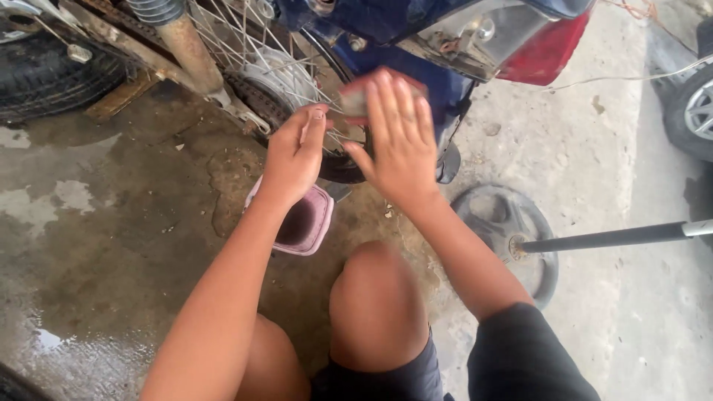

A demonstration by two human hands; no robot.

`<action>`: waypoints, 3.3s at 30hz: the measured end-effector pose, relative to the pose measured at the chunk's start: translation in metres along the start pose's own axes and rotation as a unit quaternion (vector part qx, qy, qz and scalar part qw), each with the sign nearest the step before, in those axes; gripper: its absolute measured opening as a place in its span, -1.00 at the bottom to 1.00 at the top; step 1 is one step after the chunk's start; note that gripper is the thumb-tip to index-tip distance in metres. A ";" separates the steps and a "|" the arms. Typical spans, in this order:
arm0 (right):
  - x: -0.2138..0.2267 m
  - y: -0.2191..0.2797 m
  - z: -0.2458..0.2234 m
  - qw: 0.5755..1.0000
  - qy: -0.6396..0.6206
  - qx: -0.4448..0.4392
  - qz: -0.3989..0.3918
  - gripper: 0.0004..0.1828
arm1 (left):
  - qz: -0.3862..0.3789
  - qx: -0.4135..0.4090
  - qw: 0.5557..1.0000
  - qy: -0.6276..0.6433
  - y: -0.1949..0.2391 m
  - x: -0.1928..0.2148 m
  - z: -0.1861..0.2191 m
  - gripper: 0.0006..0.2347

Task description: Sanding the rear plastic panel of a motorcycle using sandpaper and water to prepare the surface for painting or repair.

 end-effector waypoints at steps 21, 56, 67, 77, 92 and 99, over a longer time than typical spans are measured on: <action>0.009 -0.027 0.006 0.987 0.008 -0.072 -0.144 0.00 | 0.004 0.020 0.999 -0.036 0.000 0.000 0.007 -0.46; -0.013 0.047 0.013 0.998 0.009 -0.057 -0.016 -0.13 | -0.014 0.008 1.000 -0.025 -0.004 0.014 0.032 -0.42; 0.000 0.034 0.011 1.000 -0.022 -0.004 -0.016 -0.13 | -0.006 0.000 1.000 -0.009 0.002 0.003 0.048 -0.44; 0.005 0.023 0.010 1.000 0.004 0.019 0.010 -0.44 | 0.020 -0.041 0.999 0.014 -0.007 0.018 0.039 -0.46; -0.175 0.157 -0.150 0.770 -0.570 -0.026 -0.285 -0.64 | 0.036 0.008 0.993 -0.108 -0.007 0.093 0.028 -0.50; -0.339 0.261 -0.243 0.770 -0.280 0.032 -0.572 -0.61 | 0.018 0.033 0.982 -0.182 0.006 0.106 0.030 -0.57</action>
Point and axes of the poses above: each hand's wrist, its own y-axis away from the middle knuckle, its own x-axis out of the back of the hand, z = x × y, the point moved 9 cm from there along -y, towards the middle knuckle, and after that the axes turned 8 degrees about z, right-handed, at the moved point
